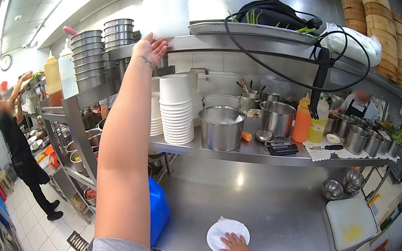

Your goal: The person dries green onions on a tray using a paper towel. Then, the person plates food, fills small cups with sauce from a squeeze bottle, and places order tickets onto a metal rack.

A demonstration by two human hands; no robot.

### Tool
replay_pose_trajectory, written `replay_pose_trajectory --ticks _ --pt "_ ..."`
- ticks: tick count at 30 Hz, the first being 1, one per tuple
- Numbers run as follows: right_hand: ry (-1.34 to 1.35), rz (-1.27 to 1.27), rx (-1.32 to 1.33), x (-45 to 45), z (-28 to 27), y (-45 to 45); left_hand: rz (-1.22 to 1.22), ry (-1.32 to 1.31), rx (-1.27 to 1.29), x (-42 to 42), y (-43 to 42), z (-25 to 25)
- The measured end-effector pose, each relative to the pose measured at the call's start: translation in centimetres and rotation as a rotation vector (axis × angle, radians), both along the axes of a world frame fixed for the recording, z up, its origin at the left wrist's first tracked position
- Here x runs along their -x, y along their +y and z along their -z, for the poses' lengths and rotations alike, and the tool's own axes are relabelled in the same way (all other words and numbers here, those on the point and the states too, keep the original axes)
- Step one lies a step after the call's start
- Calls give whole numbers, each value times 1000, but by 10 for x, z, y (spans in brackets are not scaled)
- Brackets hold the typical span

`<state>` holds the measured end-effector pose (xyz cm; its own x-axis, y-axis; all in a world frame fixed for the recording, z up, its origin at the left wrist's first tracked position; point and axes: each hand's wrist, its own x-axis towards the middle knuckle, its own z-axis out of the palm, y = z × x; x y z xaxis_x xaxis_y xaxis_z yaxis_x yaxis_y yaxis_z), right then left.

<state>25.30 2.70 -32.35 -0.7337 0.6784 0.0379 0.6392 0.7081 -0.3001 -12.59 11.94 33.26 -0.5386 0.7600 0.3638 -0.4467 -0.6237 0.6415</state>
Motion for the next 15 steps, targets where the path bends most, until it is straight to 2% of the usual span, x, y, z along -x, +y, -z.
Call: replay_pose_trajectory --ticks 5,7,10,11,13,15 --pt "-11 2 -7 -1 -5 -1 53 -64 -89 10 1 6" --pt "-12 3 -6 -1 -8 -2 -33 -115 -194 -3 -18 14" --pt "-10 9 13 -1 -6 0 -17 -341 -192 -32 -61 9" --pt "-11 7 22 -2 -4 -1 -21 -341 -184 -30 -65 11" --pt "-4 8 -4 -1 -4 0 239 -74 -358 -22 -74 13" --pt "-17 4 13 -1 -3 -1 197 -87 -368 -20 -76 18"
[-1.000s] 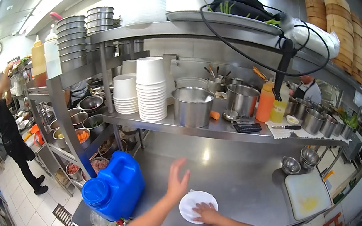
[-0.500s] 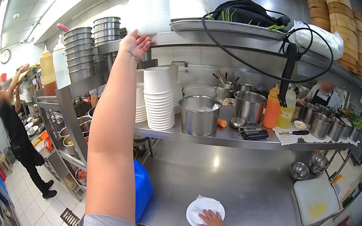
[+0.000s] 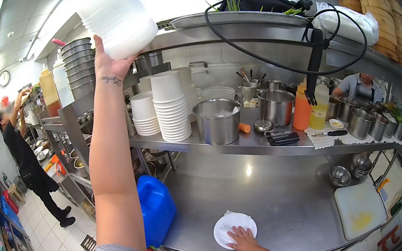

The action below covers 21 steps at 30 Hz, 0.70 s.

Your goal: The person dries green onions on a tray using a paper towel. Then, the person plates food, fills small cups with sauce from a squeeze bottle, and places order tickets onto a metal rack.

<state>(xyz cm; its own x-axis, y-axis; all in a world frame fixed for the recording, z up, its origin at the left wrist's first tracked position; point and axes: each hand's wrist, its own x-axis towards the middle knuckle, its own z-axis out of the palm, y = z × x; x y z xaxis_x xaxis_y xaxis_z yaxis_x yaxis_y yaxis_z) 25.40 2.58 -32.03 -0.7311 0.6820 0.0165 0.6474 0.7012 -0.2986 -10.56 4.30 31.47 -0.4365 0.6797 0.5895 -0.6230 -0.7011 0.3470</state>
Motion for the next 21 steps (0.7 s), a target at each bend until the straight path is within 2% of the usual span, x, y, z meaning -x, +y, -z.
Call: replay_pose_trajectory --ticks 2,6,8,11,13,15,16,17,19,20,21 --pt "24 9 -7 0 3 2 89 -72 -124 3 -8 7" --pt "-14 11 5 1 -2 2 19 -244 5 -19 -38 35" --pt "24 10 55 2 -4 1 -66 -184 16 -32 -52 71" --pt "31 73 46 4 -21 -4 69 -60 36 -35 -75 151" --pt "137 32 -86 3 -36 -2 85 -46 167 -50 -95 203" --pt "371 87 -64 2 -48 0 85 -80 374 -63 -114 258" --pt "646 118 64 2 -66 1 106 -96 470 -63 -118 291" --pt "774 207 94 2 -92 -6 180 -97 572 -68 -121 323" --pt "1254 219 704 -7 -142 -19 326 -65 734 -84 -125 379" --pt "1250 253 711 -16 -164 -28 397 -28 787 -99 -123 402" --pt "1245 107 612 -26 -186 -37 448 63 811 -115 -118 429"
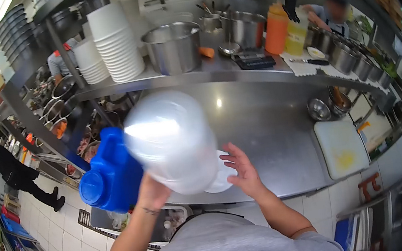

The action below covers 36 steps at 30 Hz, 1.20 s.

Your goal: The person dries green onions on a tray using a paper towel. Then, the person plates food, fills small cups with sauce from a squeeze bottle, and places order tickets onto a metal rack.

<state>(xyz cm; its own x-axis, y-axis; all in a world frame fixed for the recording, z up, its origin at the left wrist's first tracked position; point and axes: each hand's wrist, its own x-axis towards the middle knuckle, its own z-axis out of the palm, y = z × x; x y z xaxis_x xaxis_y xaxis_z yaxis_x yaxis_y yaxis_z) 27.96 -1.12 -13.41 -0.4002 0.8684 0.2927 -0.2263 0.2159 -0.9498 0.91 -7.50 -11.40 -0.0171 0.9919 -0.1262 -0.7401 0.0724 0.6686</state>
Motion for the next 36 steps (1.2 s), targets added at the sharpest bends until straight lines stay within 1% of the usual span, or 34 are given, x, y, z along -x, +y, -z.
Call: replay_pose_trajectory --ticks 1,2,3,5,6,7,9,11,12,14,15,17,18,19,20,21,22,23,24,25,26,27,28,29,30,31,32,33,35,36 --pt "9 -54 -159 -8 -8 -6 82 65 3 -18 6 25" --pt "-202 29 -216 -19 1 -11 186 81 10 -37 12 42" --pt "-210 50 -221 -34 12 -14 291 101 5 -57 20 57" --pt "-303 184 82 -66 38 -10 410 143 12 -93 43 90" --pt "-282 221 154 -87 57 -9 480 217 134 -111 55 99" --pt "-275 259 143 -107 71 -6 532 296 255 -127 67 107" --pt "-309 384 161 -142 83 -10 735 260 181 -163 90 127" --pt "-343 459 185 -171 101 -8 879 171 130 -197 115 163" --pt "-337 461 165 -181 106 -5 875 181 112 -206 124 159" --pt "-276 467 274 -200 109 1 798 225 249 -224 131 147" --pt "-277 469 264 -211 110 3 797 226 239 -225 130 132" --pt "-619 458 130 -235 105 11 784 461 157 -209 127 75" --pt "-805 534 38 -252 90 10 710 520 4 -194 126 42" --pt "-753 576 -59 -270 64 14 629 576 -148 -172 126 4" --pt "-698 613 -152 -279 29 18 481 598 -348 -146 127 -41" --pt "-681 671 -221 -270 -28 16 162 871 -524 -122 122 -94" --pt "-665 728 -278 -258 -88 17 -142 1036 -629 -93 125 -142" --pt "-670 730 -445 -243 -133 23 -441 1090 -936 -63 142 -185" --pt "-671 731 -611 -225 -171 30 -648 881 -948 -48 149 -230" --pt "-648 680 -670 -203 -202 38 -1149 1224 -1078 -30 155 -286" --pt "-717 644 -782 -176 -236 39 -1333 1243 -1056 -21 157 -330" --pt "-723 601 -866 -152 -259 45 -1568 1367 -1096 -12 167 -368" --pt "-729 557 -954 -129 -276 51 -1810 1481 -1215 0 187 -399" --pt "-693 536 -1058 -108 -290 60 -1827 1466 -1220 8 188 -417" --pt "-656 512 -1160 -89 -302 67 -1633 1732 -1109 14 188 -431" --pt "-655 517 -1170 -72 -317 67 -1414 1975 -983 20 187 -440" --pt "-602 512 -1288 -56 -330 66 -1505 2057 -1046 26 186 -444" --pt "-549 505 -1399 -42 -340 63 -1504 2057 -1050 34 182 -444" --pt "-458 523 -1404 -20 -358 40 -1543 2192 -931 54 173 -445" --pt "-431 562 -1522 -14 -367 33 -1604 2234 -938 69 169 -444"
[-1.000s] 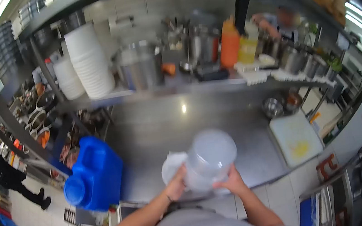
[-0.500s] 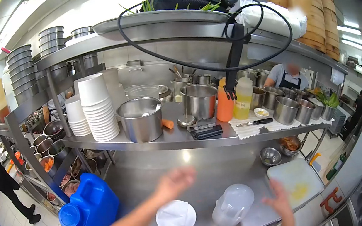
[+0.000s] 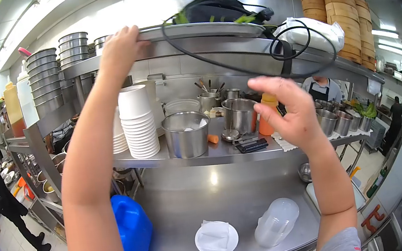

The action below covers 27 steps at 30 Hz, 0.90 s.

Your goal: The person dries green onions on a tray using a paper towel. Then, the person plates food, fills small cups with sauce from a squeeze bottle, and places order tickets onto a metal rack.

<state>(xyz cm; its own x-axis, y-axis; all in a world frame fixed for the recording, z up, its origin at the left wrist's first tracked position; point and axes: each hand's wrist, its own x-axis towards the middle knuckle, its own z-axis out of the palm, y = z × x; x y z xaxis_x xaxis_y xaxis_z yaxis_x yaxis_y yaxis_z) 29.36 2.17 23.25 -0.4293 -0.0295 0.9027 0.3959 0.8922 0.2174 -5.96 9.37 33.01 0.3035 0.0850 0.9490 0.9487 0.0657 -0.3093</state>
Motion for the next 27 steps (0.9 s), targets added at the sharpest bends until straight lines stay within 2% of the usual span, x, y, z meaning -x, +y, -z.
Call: replay_pose_trajectory --ticks 5,6,7,9,13,15,16,18,25,27 --pt "78 -34 -58 21 -30 -25 80 -73 68 71 -29 0" --pt "37 25 -153 22 -39 -21 97 -98 93 80 -35 1" --pt "66 1 -95 28 -45 -18 89 -103 90 84 -40 1" --pt "57 134 -248 36 -65 8 84 -164 130 92 -48 3" --pt "109 259 -372 52 -105 80 94 -172 176 106 -46 -1" --pt "147 566 -390 59 -124 100 81 -174 180 108 -43 -1" --pt "149 568 -391 61 -133 106 94 -176 185 111 -40 -1" --pt "41 911 -377 65 -148 120 114 -177 200 116 -36 -2" --pt "-256 685 -368 79 -170 152 149 -128 180 126 -32 -4" --pt "-267 679 -498 79 -168 163 125 -128 178 126 -32 -4"
